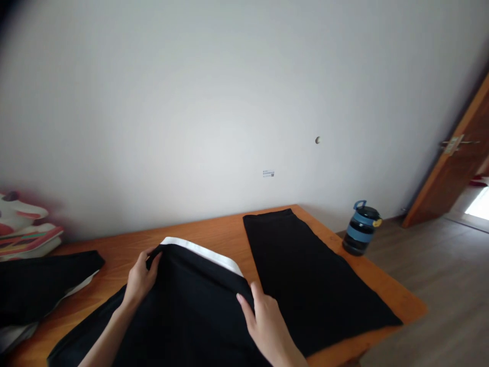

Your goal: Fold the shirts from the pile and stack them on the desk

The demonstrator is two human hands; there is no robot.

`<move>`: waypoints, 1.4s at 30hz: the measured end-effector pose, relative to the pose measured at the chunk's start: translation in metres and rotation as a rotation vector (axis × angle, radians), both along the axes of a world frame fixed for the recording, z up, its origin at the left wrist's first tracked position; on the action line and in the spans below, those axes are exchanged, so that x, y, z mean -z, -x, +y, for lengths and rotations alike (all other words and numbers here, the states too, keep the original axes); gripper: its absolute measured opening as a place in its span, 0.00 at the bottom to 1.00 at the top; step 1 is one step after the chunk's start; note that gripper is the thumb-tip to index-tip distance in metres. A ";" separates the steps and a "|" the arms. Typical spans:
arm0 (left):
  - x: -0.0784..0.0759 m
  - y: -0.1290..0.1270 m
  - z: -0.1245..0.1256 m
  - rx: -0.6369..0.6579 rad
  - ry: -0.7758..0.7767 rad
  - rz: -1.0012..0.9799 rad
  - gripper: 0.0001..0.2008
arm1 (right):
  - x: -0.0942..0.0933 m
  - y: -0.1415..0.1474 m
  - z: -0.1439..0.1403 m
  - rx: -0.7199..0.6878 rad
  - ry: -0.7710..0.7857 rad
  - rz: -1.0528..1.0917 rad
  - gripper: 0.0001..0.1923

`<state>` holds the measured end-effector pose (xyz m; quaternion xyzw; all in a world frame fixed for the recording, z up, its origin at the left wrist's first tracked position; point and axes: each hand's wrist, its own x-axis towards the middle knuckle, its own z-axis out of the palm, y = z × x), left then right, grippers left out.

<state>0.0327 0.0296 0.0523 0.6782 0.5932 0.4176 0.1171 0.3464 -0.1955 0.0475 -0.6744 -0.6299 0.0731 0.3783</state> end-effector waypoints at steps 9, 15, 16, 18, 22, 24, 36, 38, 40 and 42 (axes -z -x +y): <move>-0.108 -0.155 0.045 0.184 -0.170 -0.049 0.19 | -0.057 -0.041 -0.031 0.183 -0.067 0.187 0.21; -0.159 -0.360 0.057 0.534 -0.142 0.122 0.28 | -0.073 -0.142 -0.007 0.731 0.244 -0.023 0.24; -0.150 -0.380 0.045 0.652 -0.128 0.217 0.28 | -0.066 -0.159 -0.007 0.802 0.304 -0.060 0.25; -0.120 -0.393 0.013 0.823 -0.110 0.307 0.25 | -0.045 -0.187 -0.014 0.911 0.388 -0.105 0.28; -0.041 -0.338 -0.060 1.322 -0.148 0.523 0.22 | 0.008 -0.217 -0.036 0.967 0.456 -0.193 0.32; -0.009 -0.292 -0.089 1.487 -0.170 0.524 0.27 | 0.028 -0.226 -0.044 0.952 0.450 -0.227 0.33; 0.017 -0.219 -0.130 1.279 -0.302 0.305 0.17 | 0.006 -0.259 -0.029 0.860 0.318 -0.280 0.22; 0.013 -0.228 -0.138 1.236 -0.269 0.185 0.16 | -0.004 -0.270 -0.031 0.875 0.322 -0.318 0.22; 0.013 -0.234 -0.147 1.270 -0.249 0.191 0.16 | -0.009 -0.279 -0.034 0.902 0.401 -0.354 0.22; 0.019 -0.235 -0.154 1.359 -0.256 0.292 0.18 | -0.009 -0.280 -0.035 0.954 0.505 -0.386 0.22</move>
